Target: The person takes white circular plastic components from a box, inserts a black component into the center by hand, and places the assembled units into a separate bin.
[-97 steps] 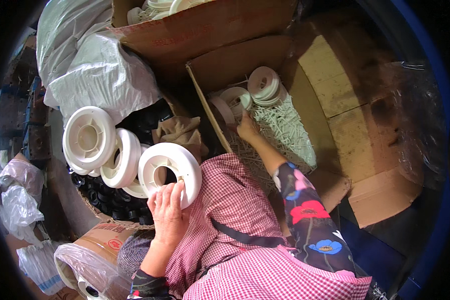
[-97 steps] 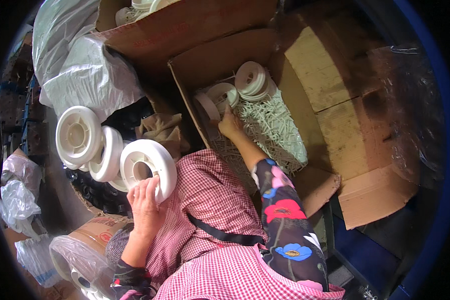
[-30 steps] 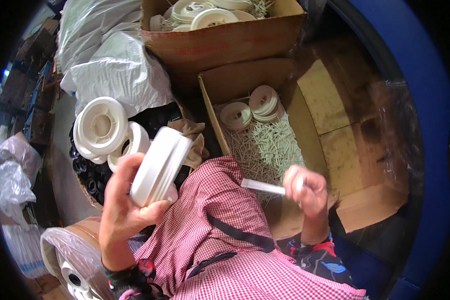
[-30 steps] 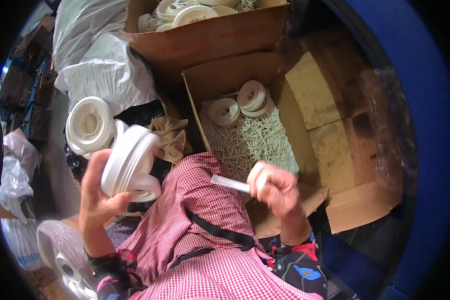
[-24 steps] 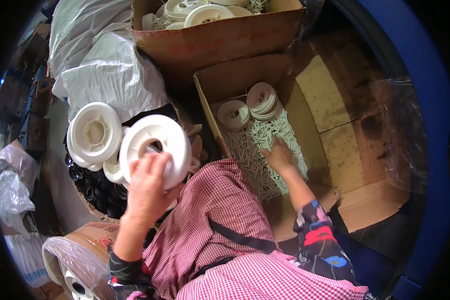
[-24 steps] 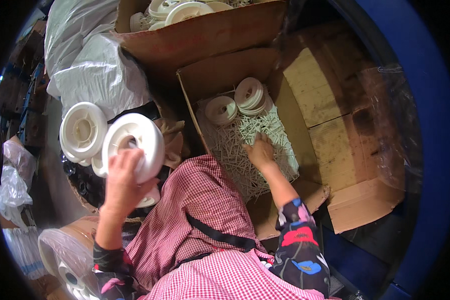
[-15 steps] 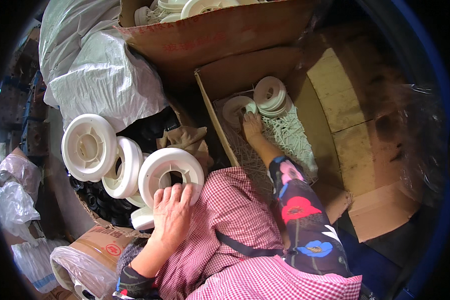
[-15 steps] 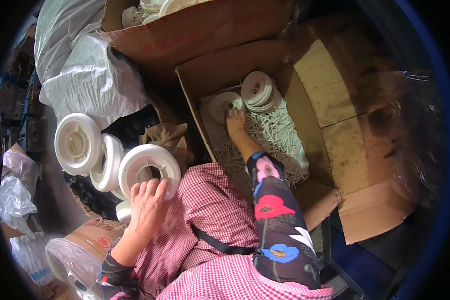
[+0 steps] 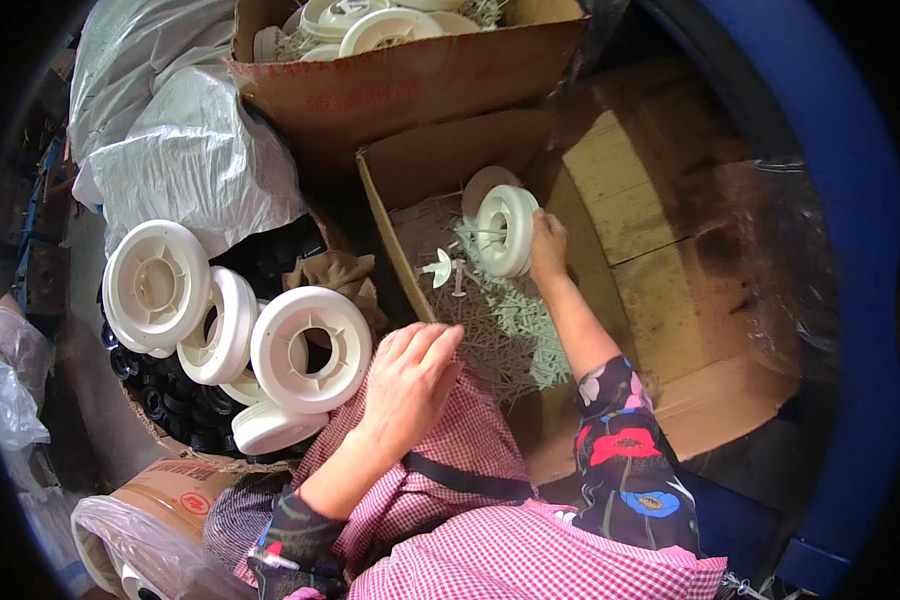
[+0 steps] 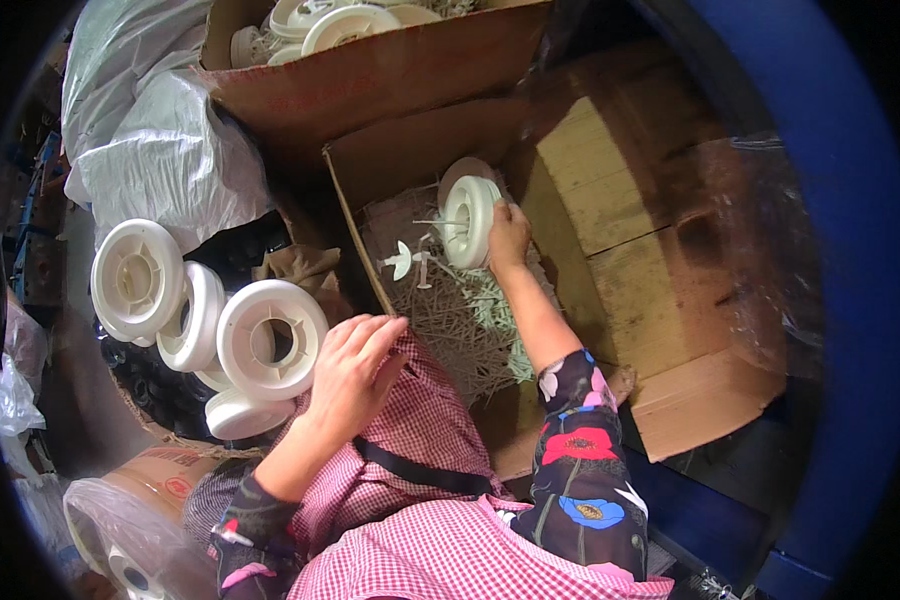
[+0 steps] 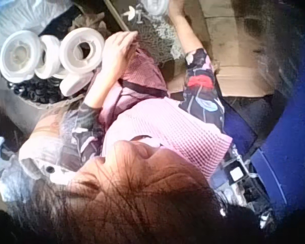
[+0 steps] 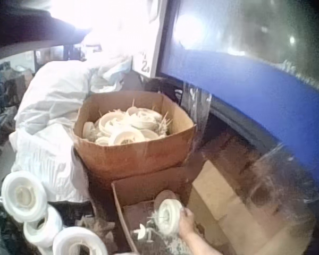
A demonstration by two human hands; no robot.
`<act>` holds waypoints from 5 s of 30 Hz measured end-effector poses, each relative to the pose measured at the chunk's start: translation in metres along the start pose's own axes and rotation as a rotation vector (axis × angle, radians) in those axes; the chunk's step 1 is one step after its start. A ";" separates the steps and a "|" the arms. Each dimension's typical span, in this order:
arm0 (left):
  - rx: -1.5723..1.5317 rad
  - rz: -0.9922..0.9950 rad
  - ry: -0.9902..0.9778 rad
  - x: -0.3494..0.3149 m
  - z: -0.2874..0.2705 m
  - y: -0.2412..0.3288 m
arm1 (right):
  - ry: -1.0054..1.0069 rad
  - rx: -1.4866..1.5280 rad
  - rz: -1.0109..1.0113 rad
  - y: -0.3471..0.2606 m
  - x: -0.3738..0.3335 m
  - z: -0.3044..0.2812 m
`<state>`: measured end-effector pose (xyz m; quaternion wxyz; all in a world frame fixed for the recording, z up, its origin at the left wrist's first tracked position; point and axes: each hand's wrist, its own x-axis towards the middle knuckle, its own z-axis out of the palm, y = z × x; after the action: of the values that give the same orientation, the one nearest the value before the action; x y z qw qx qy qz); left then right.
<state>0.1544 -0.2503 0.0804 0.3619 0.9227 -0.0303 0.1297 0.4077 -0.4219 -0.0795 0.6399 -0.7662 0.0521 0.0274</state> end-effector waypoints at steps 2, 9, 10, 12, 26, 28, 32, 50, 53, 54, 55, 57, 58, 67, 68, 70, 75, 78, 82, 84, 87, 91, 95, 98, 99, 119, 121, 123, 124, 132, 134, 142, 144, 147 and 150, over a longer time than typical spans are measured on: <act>0.017 0.026 0.009 0.010 0.020 -0.002 | -0.073 0.229 0.210 -0.029 -0.012 -0.009; 0.120 0.005 -0.123 0.012 0.066 0.002 | -0.584 0.367 0.735 -0.081 -0.039 -0.036; 0.183 0.044 -0.150 0.008 0.072 0.006 | -0.619 0.302 0.729 -0.086 -0.044 -0.042; 0.172 0.103 -0.226 -0.001 0.071 0.016 | -0.745 0.200 0.731 -0.081 -0.047 -0.052; 0.314 0.180 -0.295 -0.044 0.106 -0.002 | -0.964 0.038 0.818 -0.028 -0.065 -0.049; 0.290 0.192 -0.351 -0.049 0.119 -0.011 | -0.903 -0.024 0.765 -0.047 -0.077 -0.046; 0.327 0.199 -0.243 -0.037 0.158 -0.027 | -0.805 0.047 0.693 -0.044 -0.067 -0.049; 0.649 -0.917 0.513 -0.251 -0.163 -0.238 | -0.797 0.391 0.622 -0.035 -0.164 -0.034; 0.651 -0.896 0.325 -0.278 -0.154 -0.276 | -0.578 -0.410 -0.332 -0.045 -0.193 -0.025; 0.646 -0.897 0.362 -0.279 -0.150 -0.282 | -0.594 -0.549 -0.531 -0.046 -0.203 -0.027; 0.662 -0.915 0.400 -0.286 -0.155 -0.281 | -0.634 -0.718 -0.845 -0.057 -0.222 -0.022; 0.736 -0.878 0.327 -0.283 -0.158 -0.275 | -0.847 -0.683 -0.806 -0.069 -0.248 -0.033; 0.784 -0.868 0.298 -0.288 -0.159 -0.281 | -0.857 -0.600 -0.731 -0.063 -0.262 -0.040; 0.323 -1.004 0.559 -0.283 -0.163 -0.179 | -0.610 -0.249 -0.370 -0.104 -0.303 -0.032; 0.133 -0.904 0.647 -0.272 -0.163 -0.151 | -0.639 -0.153 -0.361 -0.127 -0.314 -0.022; -0.263 -0.722 0.754 -0.248 -0.154 -0.092 | -0.763 -0.021 -0.296 -0.150 -0.323 -0.006; -0.380 -0.186 0.612 -0.232 -0.093 0.004 | -1.295 0.075 0.208 -0.136 -0.341 0.037; -0.295 -0.180 0.573 -0.244 -0.086 0.009 | -1.344 0.061 0.173 -0.135 -0.344 0.038; -0.396 -0.268 0.576 -0.257 -0.085 0.016 | -1.449 0.206 0.218 -0.129 -0.343 0.035; -0.525 -0.278 0.645 -0.259 -0.089 0.022 | -1.499 0.130 0.053 -0.142 -0.355 0.039; -0.774 -0.383 0.561 -0.275 -0.097 0.030 | -1.666 -0.078 -0.502 -0.155 -0.364 0.048; -1.491 -0.480 0.364 -0.279 -0.090 0.018 | -1.550 -0.098 -1.264 -0.175 -0.375 0.058; -1.991 -0.174 0.239 -0.280 -0.071 0.004 | -1.622 -0.103 -1.508 -0.191 -0.378 0.060; -1.585 -0.327 0.378 -0.287 -0.073 0.003 | -1.674 -0.019 -1.422 -0.189 -0.379 0.072; -1.305 -0.363 0.442 -0.287 -0.081 0.004 | -1.657 0.032 -1.376 -0.185 -0.377 0.077; -0.576 -0.468 0.538 -0.328 -0.160 0.002 | -1.928 -0.070 0.672 -0.177 -0.397 0.130; -0.290 -0.469 0.595 -0.345 -0.196 0.011 | -1.872 -0.296 0.086 -0.165 -0.404 0.139; -0.053 -0.616 0.755 -0.380 -0.236 0.020 | -1.603 -0.270 -1.054 -0.142 -0.393 0.153; 0.105 -0.621 0.991 -0.401 -0.252 0.016 | -1.567 -0.485 -1.257 -0.138 -0.385 0.157; 0.801 -1.133 1.124 -0.434 -0.334 0.004 | -1.091 -1.269 -2.381 -0.083 -0.328 0.187; 0.155 -0.856 1.143 -0.364 -0.289 -0.034 | -1.052 -1.413 -2.440 -0.082 -0.322 0.190; 0.542 -0.881 0.548 -0.275 -0.112 -0.269 | -1.569 -0.836 -1.503 -0.139 -0.362 0.163; 0.467 -1.020 0.527 -0.274 -0.110 -0.280 | -1.646 -0.634 -1.183 -0.159 -0.370 0.143; 0.575 -0.978 0.553 -0.299 -0.109 -0.298 | -1.631 -0.341 -0.612 -0.153 -0.365 0.115; 0.302 -0.901 0.662 -0.276 -0.125 -0.253 | -1.625 -0.195 -0.183 -0.148 -0.342 0.099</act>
<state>-0.1011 0.0096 -0.0710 0.2359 0.7962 0.4992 0.2475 0.0880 -0.2835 0.0849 0.4085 -0.5606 -0.4926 0.5256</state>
